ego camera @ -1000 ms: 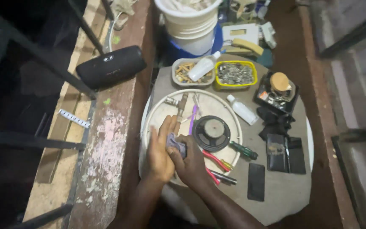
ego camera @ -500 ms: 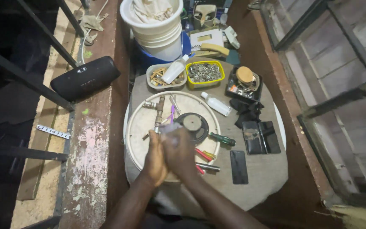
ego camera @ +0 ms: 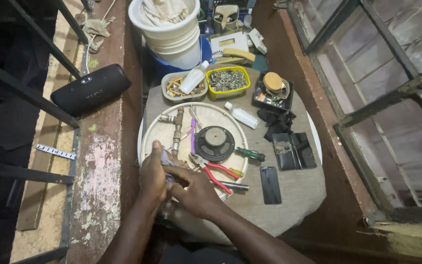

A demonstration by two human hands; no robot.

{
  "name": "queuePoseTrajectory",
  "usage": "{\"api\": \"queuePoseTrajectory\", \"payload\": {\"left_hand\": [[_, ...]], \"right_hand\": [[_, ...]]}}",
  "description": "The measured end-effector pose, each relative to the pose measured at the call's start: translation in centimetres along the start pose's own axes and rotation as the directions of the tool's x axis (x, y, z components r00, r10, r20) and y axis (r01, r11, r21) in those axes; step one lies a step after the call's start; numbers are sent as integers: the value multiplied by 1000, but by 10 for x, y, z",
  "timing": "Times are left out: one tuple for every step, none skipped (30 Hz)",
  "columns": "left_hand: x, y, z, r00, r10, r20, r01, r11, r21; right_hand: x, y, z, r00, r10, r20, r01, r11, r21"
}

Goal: Assembling and lubricating various mechanical and metal components on a workbench.

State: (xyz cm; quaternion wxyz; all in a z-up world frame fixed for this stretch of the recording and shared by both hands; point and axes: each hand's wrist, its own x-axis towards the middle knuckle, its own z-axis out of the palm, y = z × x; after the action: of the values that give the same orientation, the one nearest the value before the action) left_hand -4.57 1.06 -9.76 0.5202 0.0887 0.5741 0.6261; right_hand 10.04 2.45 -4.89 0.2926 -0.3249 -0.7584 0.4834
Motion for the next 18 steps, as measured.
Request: {"api": "queuePoseTrajectory", "payload": {"left_hand": [[-3, 7, 5, 1000, 12, -7, -12, 1000, 12], [-6, 14, 9, 1000, 24, -14, -23, 999, 24], [-19, 16, 18, 1000, 25, -15, -24, 999, 22], [-31, 17, 26, 1000, -4, 25, 0, 988, 153], [-45, 16, 34, 997, -40, 58, 22, 959, 283], [-33, -7, 28, 998, -43, 55, 25, 959, 281], [-20, -30, 21, 944, 264, 197, -313, 906, 285], [-8, -52, 14, 779, 529, 337, -614, 752, 240], [-8, -45, 18, 781, 530, 330, -613, 752, 243], [-8, -38, 22, 852, 424, 306, -479, 868, 132], [-10, -31, 25, 906, 305, 295, -323, 946, 16], [-18, -29, 26, 909, 304, 286, -323, 946, 18], [-23, -24, 30, 907, 323, 270, -370, 918, 144], [-28, -19, 34, 904, 343, 255, -407, 873, 268], [-36, -19, 36, 906, 338, 254, -402, 875, 270], [-43, -18, 38, 904, 357, 236, -427, 784, 449], [-48, -16, 42, 896, 384, 224, -436, 661, 610], [-53, -17, 42, 895, 385, 226, -438, 660, 610]], "right_hand": [[3, -10, -6, 992, 111, 55, -112, 993, 21], [5, -19, -12, 969, 219, 113, -224, 974, 35], [8, -4, -10, 969, 218, 115, -223, 974, 33], [10, 12, -7, 942, 302, 143, -328, 920, 213], [11, 28, -4, 905, 379, 190, -424, 821, 382], [7, 28, -2, 904, 381, 194, -427, 820, 381], [5, 27, 1, 927, 317, 199, -372, 727, 577], [2, 26, 4, 949, 254, 189, -307, 593, 744], [1, 43, 9, 948, 252, 196, -311, 591, 744], [-1, 60, 14, 954, 240, 182, -298, 669, 681], [-4, 77, 19, 959, 227, 171, -284, 738, 612], [2, 80, 19, 957, 226, 179, -288, 735, 614], [12, 84, 16, 965, 233, 119, -262, 844, 469], [22, 88, 13, 972, 228, 58, -235, 923, 306], [27, 87, 9, 971, 233, 59, -240, 921, 307], [33, 86, 5, 959, 282, 39, -268, 848, 457], [42, 85, 0, 944, 328, 23, -276, 754, 595], [45, 80, -5, 945, 326, 21, -274, 755, 596]]}}
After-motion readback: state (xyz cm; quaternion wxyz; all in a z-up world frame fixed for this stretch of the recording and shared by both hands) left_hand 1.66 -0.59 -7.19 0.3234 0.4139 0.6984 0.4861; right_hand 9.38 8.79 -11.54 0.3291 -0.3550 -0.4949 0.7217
